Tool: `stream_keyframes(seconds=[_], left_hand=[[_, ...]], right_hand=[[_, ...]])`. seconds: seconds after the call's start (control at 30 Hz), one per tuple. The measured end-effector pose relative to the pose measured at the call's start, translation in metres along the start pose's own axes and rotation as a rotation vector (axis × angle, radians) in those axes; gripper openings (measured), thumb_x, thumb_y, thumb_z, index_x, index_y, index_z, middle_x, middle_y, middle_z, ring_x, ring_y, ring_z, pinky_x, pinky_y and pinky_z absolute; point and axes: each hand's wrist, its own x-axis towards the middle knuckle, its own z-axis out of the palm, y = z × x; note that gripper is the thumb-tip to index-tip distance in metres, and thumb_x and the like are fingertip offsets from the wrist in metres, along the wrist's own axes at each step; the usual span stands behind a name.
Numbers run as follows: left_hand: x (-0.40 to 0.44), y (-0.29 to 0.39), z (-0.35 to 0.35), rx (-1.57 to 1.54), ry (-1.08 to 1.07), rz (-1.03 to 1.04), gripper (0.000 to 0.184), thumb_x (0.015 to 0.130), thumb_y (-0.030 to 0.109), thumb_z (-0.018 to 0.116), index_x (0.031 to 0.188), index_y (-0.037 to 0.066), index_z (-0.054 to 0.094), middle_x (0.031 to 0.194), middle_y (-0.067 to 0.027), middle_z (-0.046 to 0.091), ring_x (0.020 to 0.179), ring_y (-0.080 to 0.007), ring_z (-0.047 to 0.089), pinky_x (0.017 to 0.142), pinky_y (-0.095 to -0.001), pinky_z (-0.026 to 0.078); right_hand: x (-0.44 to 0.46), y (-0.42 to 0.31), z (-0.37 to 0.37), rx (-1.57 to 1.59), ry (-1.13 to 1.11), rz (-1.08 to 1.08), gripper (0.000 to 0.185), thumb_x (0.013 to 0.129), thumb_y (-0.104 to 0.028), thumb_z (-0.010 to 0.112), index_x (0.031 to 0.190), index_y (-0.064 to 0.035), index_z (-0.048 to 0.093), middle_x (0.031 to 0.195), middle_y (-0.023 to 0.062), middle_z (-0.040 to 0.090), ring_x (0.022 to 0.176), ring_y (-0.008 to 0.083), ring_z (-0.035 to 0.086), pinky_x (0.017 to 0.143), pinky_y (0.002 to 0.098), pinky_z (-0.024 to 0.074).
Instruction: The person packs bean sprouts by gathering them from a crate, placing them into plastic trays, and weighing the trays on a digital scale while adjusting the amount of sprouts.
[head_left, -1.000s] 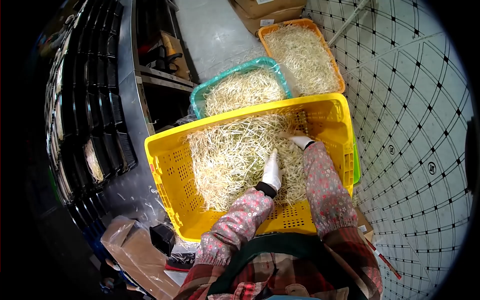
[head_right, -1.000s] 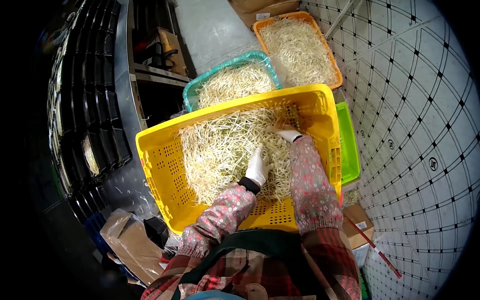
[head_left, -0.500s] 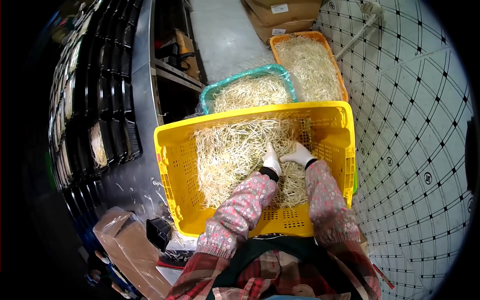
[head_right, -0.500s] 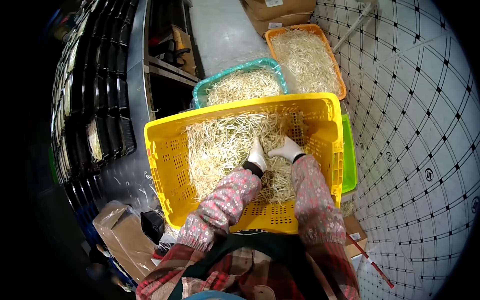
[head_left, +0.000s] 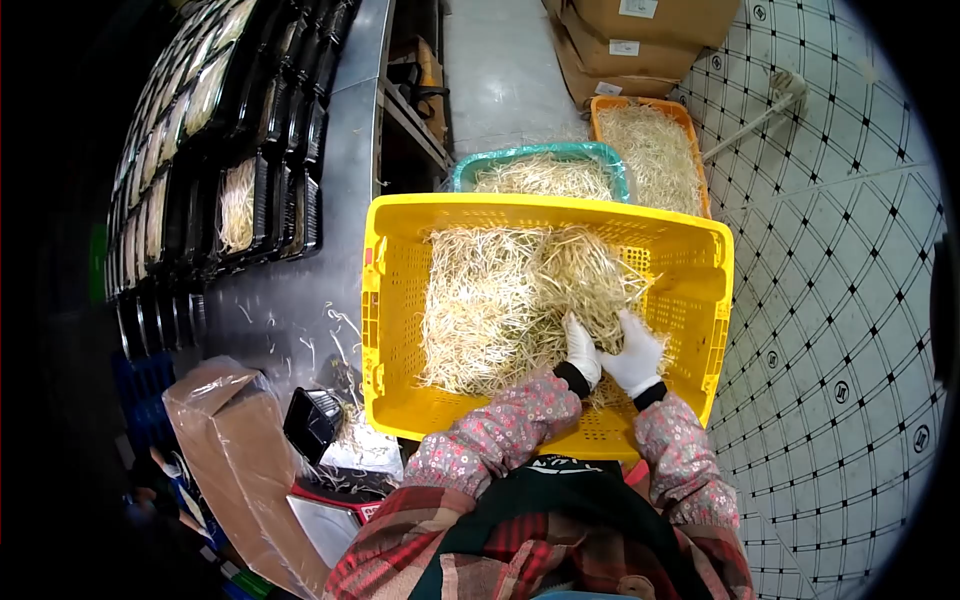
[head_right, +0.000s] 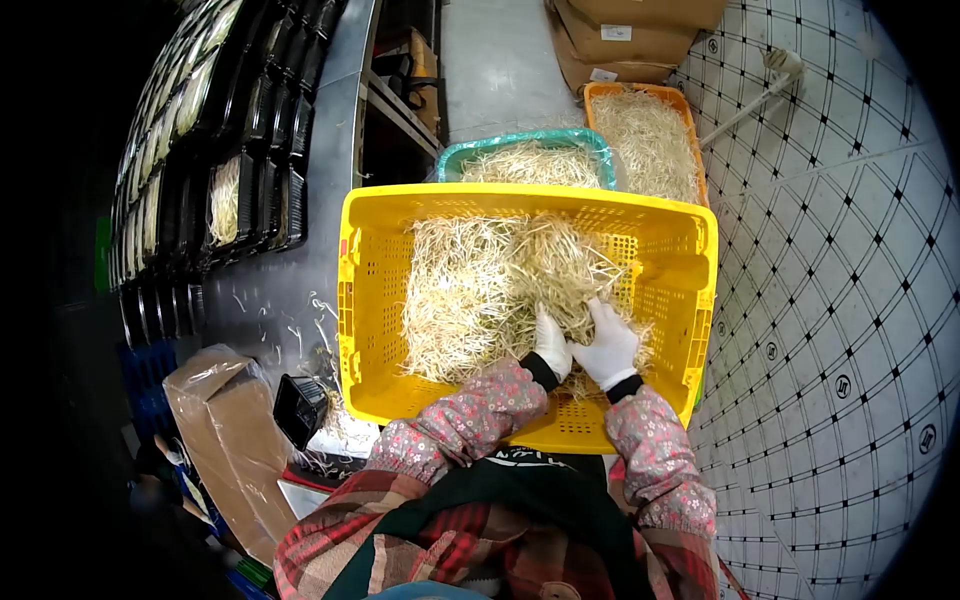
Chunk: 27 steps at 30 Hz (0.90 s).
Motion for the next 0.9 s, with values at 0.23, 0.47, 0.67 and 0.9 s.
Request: stream_keyframes(seconds=[0.23, 0.47, 0.67, 0.9], left_hand=[[0.031, 0.007, -0.066, 0.560, -0.394, 0.177, 0.063, 0.100, 0.056, 0.036, 0.143, 0.011, 0.041, 0.142, -0.0099, 0.050, 0.127, -0.0300, 0.048, 0.109, -0.0453, 0.038], [-0.009, 0.118, -0.137, 0.378, -0.125, -0.307, 0.045, 0.097, 0.045, 0.048, 0.122, 0.008, 0.044, 0.128, -0.0183, 0.054, 0.110, -0.0407, 0.059, 0.093, -0.0578, 0.049], [-0.055, 0.160, -0.134, 0.558, -0.051, -0.175, 0.045, 0.099, 0.033, 0.049, 0.133, 0.005, 0.042, 0.129, -0.0188, 0.055, 0.110, -0.0378, 0.062, 0.091, -0.0520, 0.053], [-0.049, 0.157, -0.136, 0.536, -0.077, -0.089, 0.051, 0.093, 0.037, 0.057, 0.132, 0.007, 0.048, 0.127, -0.0157, 0.058, 0.109, -0.0319, 0.062, 0.090, -0.0461, 0.053]], right_hand=[[-0.003, -0.019, -0.029, -0.430, -0.112, -0.205, 0.077, 0.062, -0.018, 0.077, 0.135, -0.0213, 0.052, 0.140, 0.0151, 0.046, 0.134, 0.0405, 0.038, 0.093, 0.0547, 0.0433], [-0.031, 0.020, 0.015, -0.327, -0.884, -0.155, 0.100, 0.075, -0.036, 0.078, 0.155, -0.0335, 0.019, 0.162, 0.0135, 0.016, 0.145, 0.0471, 0.017, 0.108, 0.0670, 0.0299], [-0.016, 0.077, -0.015, 0.284, -0.649, 0.023, 0.049, 0.085, -0.023, 0.064, 0.134, -0.0165, 0.059, 0.139, 0.0182, 0.055, 0.125, 0.0322, 0.055, 0.106, 0.0382, 0.0431], [0.042, 0.113, 0.017, 0.973, 0.185, 0.541, 0.059, 0.090, -0.010, 0.064, 0.142, 0.0055, 0.042, 0.139, 0.0246, 0.053, 0.128, 0.0297, 0.054, 0.105, 0.0351, 0.0430]])
